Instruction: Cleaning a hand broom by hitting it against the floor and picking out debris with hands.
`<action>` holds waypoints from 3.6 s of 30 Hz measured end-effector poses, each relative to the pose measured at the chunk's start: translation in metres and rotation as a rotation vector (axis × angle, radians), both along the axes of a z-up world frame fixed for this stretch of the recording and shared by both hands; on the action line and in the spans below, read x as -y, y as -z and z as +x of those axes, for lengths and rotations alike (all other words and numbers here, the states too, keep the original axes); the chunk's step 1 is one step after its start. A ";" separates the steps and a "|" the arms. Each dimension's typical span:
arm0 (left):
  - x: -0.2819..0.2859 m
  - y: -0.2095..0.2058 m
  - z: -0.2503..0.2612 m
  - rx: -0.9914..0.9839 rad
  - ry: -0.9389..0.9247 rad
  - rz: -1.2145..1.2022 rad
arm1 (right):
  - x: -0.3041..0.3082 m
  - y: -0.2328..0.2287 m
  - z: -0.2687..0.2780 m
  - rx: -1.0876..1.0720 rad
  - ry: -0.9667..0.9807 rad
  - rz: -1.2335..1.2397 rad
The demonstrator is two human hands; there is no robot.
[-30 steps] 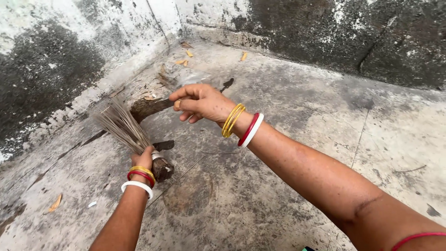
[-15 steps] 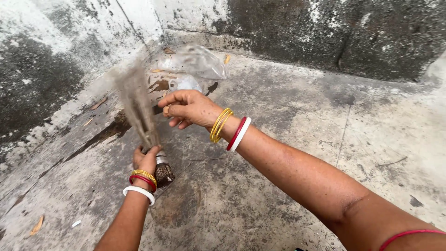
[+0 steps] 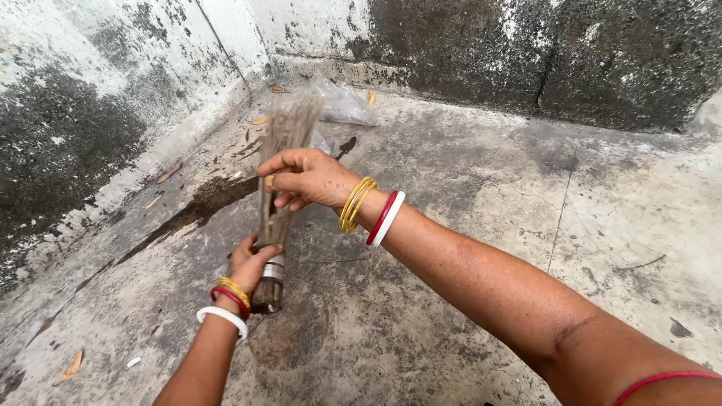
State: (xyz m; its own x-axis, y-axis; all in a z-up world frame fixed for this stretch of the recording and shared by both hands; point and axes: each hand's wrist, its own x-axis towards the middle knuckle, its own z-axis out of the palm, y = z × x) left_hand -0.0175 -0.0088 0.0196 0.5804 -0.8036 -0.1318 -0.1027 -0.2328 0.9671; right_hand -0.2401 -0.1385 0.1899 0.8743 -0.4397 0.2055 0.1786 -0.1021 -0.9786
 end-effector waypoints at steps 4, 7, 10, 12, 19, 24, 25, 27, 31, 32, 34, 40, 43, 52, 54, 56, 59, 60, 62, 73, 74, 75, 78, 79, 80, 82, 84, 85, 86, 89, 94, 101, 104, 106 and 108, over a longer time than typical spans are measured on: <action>0.014 -0.001 -0.017 0.171 0.074 -0.048 | 0.003 0.001 -0.005 -0.008 -0.004 0.007; 0.011 0.007 -0.008 0.241 0.002 0.119 | 0.002 -0.005 -0.012 -0.018 0.011 -0.003; 0.005 0.018 0.002 0.197 -0.129 0.361 | 0.003 -0.014 -0.024 -0.034 0.051 -0.009; -0.001 0.027 0.008 0.167 -0.229 0.307 | 0.004 -0.017 -0.028 -0.027 0.071 0.009; -0.011 0.026 0.005 0.227 -0.607 0.071 | 0.000 -0.013 -0.017 0.004 0.054 0.047; -0.023 0.021 -0.021 0.093 -0.334 0.118 | -0.003 -0.013 -0.013 -0.014 0.046 0.026; -0.023 0.030 -0.016 0.093 -0.328 0.118 | -0.001 -0.011 -0.013 -0.014 0.051 0.026; -0.024 0.047 -0.004 0.303 -0.100 0.131 | 0.004 -0.008 -0.012 -0.011 0.046 0.031; -0.027 0.060 0.023 0.471 -0.020 0.294 | 0.006 -0.012 -0.016 0.001 0.048 0.048; -0.030 0.060 0.025 0.429 -0.107 0.330 | 0.005 -0.013 -0.018 -0.003 0.051 0.049; -0.036 0.055 0.026 0.387 -0.194 0.366 | 0.004 -0.014 -0.019 -0.006 0.052 0.050; -0.046 0.035 0.008 0.432 -0.491 0.241 | 0.003 -0.003 -0.008 0.005 0.034 0.041; -0.047 0.025 0.003 0.387 -0.428 0.130 | -0.003 -0.003 0.000 0.005 0.030 0.037; -0.068 0.015 0.025 0.374 -0.185 0.542 | 0.002 -0.010 -0.019 -0.024 0.052 0.024; -0.070 0.035 0.054 0.414 -0.426 0.475 | 0.003 -0.011 -0.021 -0.030 0.076 0.041; -0.072 0.041 0.060 0.499 -0.478 0.465 | 0.004 -0.009 -0.016 -0.026 0.066 0.047; -0.065 0.013 0.018 0.440 -0.452 0.301 | 0.003 -0.003 -0.004 -0.027 0.059 0.041; -0.060 -0.001 -0.006 0.294 -0.374 0.147 | 0.002 0.000 0.000 -0.033 0.060 0.028; -0.043 0.002 -0.022 0.259 -0.314 0.039 | 0.008 0.030 0.023 -0.036 0.099 -0.061; 0.045 0.021 -0.072 -0.515 -0.129 -0.574 | -0.028 0.106 0.019 -0.348 0.235 -0.073; 0.044 0.021 -0.070 -0.513 -0.131 -0.528 | -0.025 0.105 0.019 -0.295 0.251 0.021; 0.042 0.020 -0.066 -0.507 -0.132 -0.481 | -0.022 0.104 0.020 -0.237 0.268 0.117; 0.027 -0.020 -0.062 -0.185 -0.024 -0.268 | 0.012 0.129 0.022 -0.244 0.385 0.143; 0.025 -0.024 -0.052 -0.182 -0.023 -0.263 | 0.019 0.129 0.017 -0.243 0.385 0.148; 0.025 -0.029 -0.043 -0.148 -0.064 -0.236 | 0.025 0.130 0.013 -0.239 0.510 0.002; 0.018 -0.042 -0.019 -0.107 -0.098 -0.204 | 0.032 0.125 0.000 -0.227 0.637 -0.141; 0.010 -0.060 0.007 -0.090 -0.152 -0.184 | 0.034 0.112 -0.018 -0.392 0.695 -0.005; 0.001 -0.073 0.015 -0.084 -0.142 -0.183 | 0.051 0.139 -0.015 -0.386 0.704 0.000; -0.009 -0.085 0.022 -0.055 -0.165 -0.150 | 0.068 0.166 -0.012 -0.439 0.817 -0.064; -0.036 -0.114 0.031 0.008 -0.176 -0.081 | 0.095 0.220 -0.006 -0.593 0.917 -0.009; -0.063 -0.110 0.051 0.039 -0.180 -0.039 | 0.088 0.203 0.002 -0.767 0.712 -0.146; -0.086 -0.073 0.085 -0.115 -0.204 -0.053 | 0.109 0.169 -0.018 -0.301 0.456 -0.258; -0.101 -0.077 0.088 -0.073 -0.213 -0.024 | 0.096 0.154 -0.018 -0.334 0.560 -0.264; -0.109 -0.080 0.092 -0.050 -0.227 -0.007 | 0.093 0.154 -0.005 -0.376 0.634 -0.227; -0.114 -0.083 0.096 -0.033 -0.223 -0.011 | 0.103 0.173 0.016 -0.494 0.797 -0.104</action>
State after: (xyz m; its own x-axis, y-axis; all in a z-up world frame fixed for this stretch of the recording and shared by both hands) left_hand 0.0787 0.1051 0.1028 0.7396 -0.6571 -0.1456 -0.0182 -0.2358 0.9716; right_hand -0.2239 -0.2415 0.0171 0.3226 -0.9458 -0.0358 -0.4140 -0.1070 -0.9040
